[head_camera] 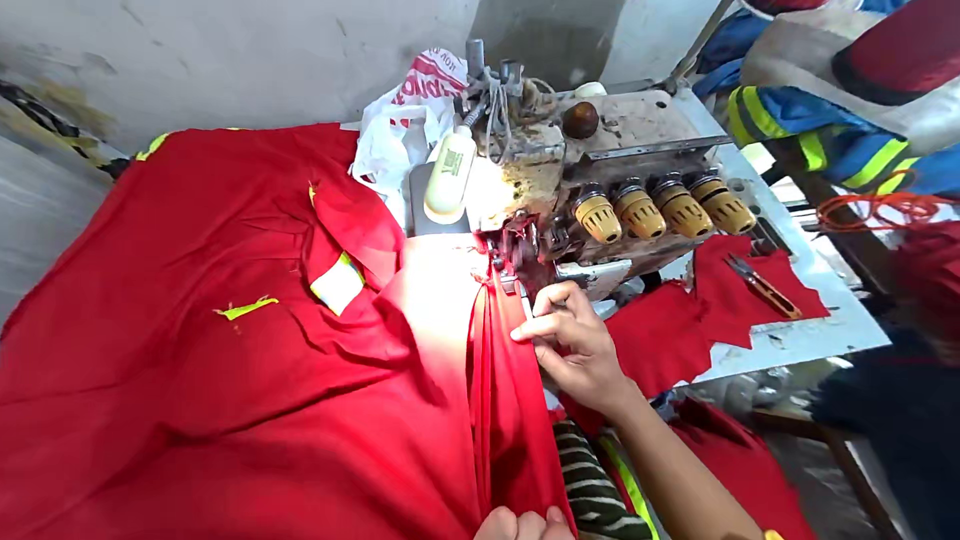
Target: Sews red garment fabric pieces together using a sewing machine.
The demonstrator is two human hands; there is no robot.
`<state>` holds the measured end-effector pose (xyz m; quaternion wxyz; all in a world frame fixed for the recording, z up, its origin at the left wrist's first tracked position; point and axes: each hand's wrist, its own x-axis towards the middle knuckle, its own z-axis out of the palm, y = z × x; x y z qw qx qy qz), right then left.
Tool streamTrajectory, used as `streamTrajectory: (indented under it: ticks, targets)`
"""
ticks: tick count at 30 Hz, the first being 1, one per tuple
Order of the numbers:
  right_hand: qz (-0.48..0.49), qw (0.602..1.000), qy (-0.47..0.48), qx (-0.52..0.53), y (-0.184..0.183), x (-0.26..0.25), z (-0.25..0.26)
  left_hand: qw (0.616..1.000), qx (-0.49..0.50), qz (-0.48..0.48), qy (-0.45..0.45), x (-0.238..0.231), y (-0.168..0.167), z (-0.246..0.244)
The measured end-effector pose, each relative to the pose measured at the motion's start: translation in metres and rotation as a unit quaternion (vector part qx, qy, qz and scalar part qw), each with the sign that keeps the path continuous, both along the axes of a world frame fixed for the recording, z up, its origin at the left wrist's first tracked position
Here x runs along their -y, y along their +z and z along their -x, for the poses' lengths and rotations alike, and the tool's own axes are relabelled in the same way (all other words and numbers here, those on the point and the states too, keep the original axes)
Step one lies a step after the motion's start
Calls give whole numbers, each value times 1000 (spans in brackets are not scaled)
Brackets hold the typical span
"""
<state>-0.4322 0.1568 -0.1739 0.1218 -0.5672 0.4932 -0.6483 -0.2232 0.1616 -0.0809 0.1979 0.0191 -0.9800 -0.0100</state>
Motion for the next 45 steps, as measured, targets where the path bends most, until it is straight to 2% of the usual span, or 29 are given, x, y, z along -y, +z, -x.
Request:
streamTrajectory:
  ticks: [8, 12, 16, 19, 23, 27, 29, 31, 33, 36, 42, 45]
  targets:
    - [-4, 999, 29, 18, 0, -2, 4, 993, -7, 44, 110, 22, -8, 35]
    - [-16, 1000, 26, -4, 4, -4, 8, 984, -50, 47, 163, 37, -8, 55]
    - [-25, 999, 13, -31, 10, -2, 11, 983, -91, 17, 160, 65, -9, 70]
    - [-36, 998, -20, -57, 16, 1, 11, 986, -66, -32, 152, 98, 0, 62]
    - [-31, 997, -39, -54, 13, 4, 8, 985, -50, -18, 165, 133, 20, 28]
    - [-29, 997, -53, -43, 11, 4, 5, 992, -88, -6, 89, 105, 34, 26]
    - [-27, 998, -48, -32, 10, 3, 4, 997, -54, 12, 56, 84, 31, 26]
    - [-21, 999, -40, -23, 7, 0, 3, 999, -23, 25, 39, 64, 21, 30]
    - [-8, 999, -30, -15, 3, -2, 2, 998, -36, 35, 29, 52, 2, 33]
    - [4, 1000, -18, -9, 0, -4, 2, 996, -66, 52, 40, 46, -13, 37]
    - [4, 1000, 3, -10, 3, -4, 5, 986, -121, 77, 90, 57, -22, 54]
    - [-15, 999, 7, -34, 10, 2, 13, 984, -123, 53, 117, 72, -17, 60]
